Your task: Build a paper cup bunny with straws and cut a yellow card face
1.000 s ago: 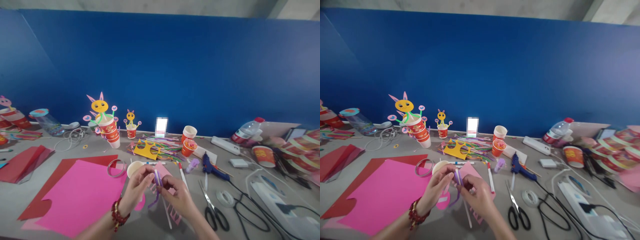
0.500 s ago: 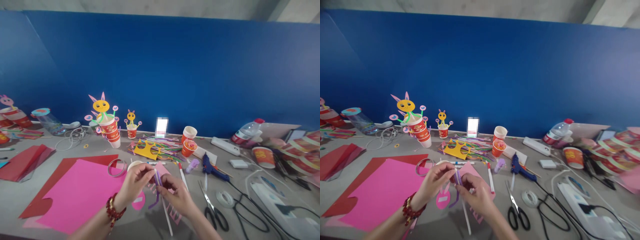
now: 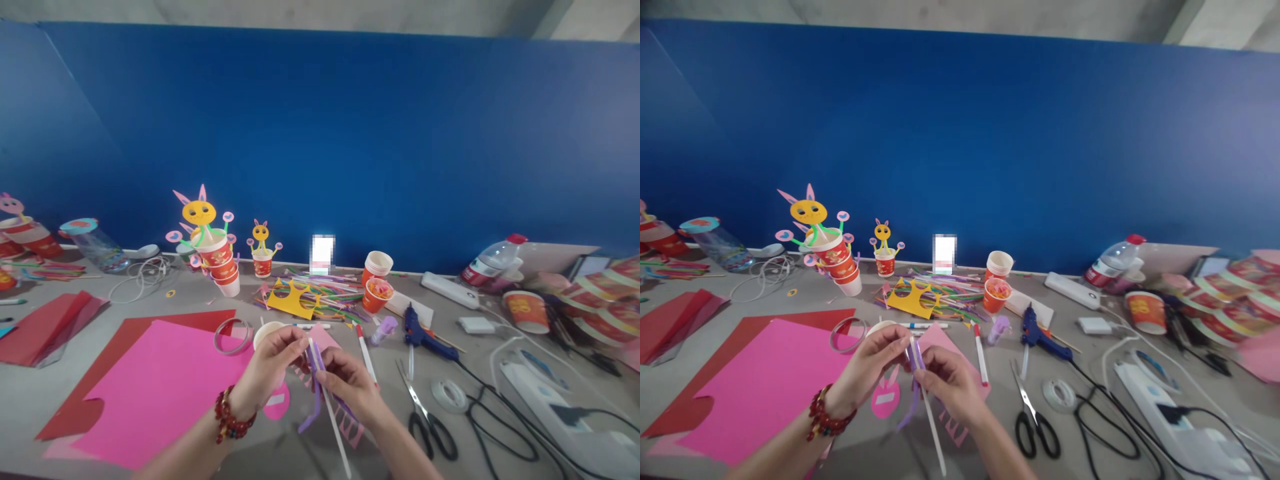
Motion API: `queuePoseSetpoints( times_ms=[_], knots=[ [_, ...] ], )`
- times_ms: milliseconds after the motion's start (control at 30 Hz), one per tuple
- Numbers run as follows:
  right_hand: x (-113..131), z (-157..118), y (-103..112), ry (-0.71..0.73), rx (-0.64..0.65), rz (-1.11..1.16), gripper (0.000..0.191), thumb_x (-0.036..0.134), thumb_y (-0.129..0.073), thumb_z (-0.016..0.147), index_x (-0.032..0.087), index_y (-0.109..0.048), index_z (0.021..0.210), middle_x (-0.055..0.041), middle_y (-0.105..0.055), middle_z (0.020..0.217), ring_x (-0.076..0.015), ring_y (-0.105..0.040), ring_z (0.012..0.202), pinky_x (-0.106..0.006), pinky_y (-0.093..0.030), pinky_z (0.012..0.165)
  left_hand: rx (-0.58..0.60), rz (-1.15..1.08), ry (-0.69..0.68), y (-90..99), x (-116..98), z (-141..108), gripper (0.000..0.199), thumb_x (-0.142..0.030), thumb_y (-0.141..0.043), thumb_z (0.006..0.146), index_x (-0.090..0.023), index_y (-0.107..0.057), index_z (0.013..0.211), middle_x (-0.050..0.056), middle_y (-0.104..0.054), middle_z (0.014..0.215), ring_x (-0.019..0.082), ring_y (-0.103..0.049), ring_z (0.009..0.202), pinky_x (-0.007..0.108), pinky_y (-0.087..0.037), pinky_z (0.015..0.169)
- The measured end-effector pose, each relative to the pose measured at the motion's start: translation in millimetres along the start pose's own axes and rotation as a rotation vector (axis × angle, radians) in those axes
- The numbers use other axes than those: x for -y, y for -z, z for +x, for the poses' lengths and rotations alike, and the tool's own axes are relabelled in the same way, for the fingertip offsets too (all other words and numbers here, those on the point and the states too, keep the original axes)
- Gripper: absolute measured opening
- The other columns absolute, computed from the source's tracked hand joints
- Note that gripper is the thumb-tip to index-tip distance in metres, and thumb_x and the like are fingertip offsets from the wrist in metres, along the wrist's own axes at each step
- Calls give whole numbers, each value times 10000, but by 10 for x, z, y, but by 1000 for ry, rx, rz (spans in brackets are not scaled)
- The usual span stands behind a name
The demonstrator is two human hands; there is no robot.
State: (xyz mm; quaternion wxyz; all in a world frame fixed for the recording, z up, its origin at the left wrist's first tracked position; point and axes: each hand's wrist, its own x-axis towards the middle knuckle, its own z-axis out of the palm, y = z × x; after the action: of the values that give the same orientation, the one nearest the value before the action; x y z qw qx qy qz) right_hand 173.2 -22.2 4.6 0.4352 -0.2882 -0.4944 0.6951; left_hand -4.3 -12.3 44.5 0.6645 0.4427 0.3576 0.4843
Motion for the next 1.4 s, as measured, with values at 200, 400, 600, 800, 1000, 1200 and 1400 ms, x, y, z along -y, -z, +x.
queuePoseSetpoints(
  times_ms=[200,400,600,800,1000,1200,1400],
  knots=[
    [-63,27,29,5,4,22,266,403,-791,819,186,-636,805,3,-650,728,-133,-622,629,-256,-481,635,-5,-38,-9,5,51,8,306,-432,-717,849,-149,-638,766,-1,-623,661,105,-573,595,216,-490,583],
    [-72,41,60,8,-6,-93,285,436,-748,854,181,-626,813,-5,-635,725,-149,-630,659,-264,-475,640,-30,25,-57,18,84,21,283,-412,-717,851,-147,-651,777,0,-617,656,106,-561,587,217,-472,566],
    [-77,59,61,12,-31,-68,324,453,-747,851,182,-597,758,12,-622,673,-117,-586,583,-233,-447,585,11,-24,-16,68,139,21,261,-405,-682,883,-146,-683,844,15,-631,724,116,-577,651,227,-484,623],
    [-77,47,76,8,-80,-52,355,494,-769,814,183,-600,784,-18,-670,750,-133,-607,602,-255,-488,597,101,-98,16,104,192,32,218,-300,-757,834,-160,-690,987,38,-665,870,140,-599,773,250,-493,719],
    [-57,25,72,26,-86,-102,349,499,-751,824,190,-596,776,3,-621,702,-132,-571,598,-249,-459,587,140,-156,17,104,236,54,210,-291,-766,827,-161,-678,966,39,-665,863,143,-602,769,259,-492,712],
    [-42,18,74,71,-82,-234,367,511,-701,858,195,-563,732,10,-580,673,-129,-524,587,-246,-414,557,124,-157,14,86,311,63,210,-323,-765,825,-157,-646,871,17,-632,790,124,-577,699,245,-479,662],
    [-42,19,66,130,-96,-405,386,518,-645,892,203,-538,695,29,-532,618,-116,-466,538,-240,-373,520,38,-40,-44,26,313,32,209,-356,-727,849,-172,-629,846,-5,-580,721,109,-513,638,235,-446,632]
  ],
)
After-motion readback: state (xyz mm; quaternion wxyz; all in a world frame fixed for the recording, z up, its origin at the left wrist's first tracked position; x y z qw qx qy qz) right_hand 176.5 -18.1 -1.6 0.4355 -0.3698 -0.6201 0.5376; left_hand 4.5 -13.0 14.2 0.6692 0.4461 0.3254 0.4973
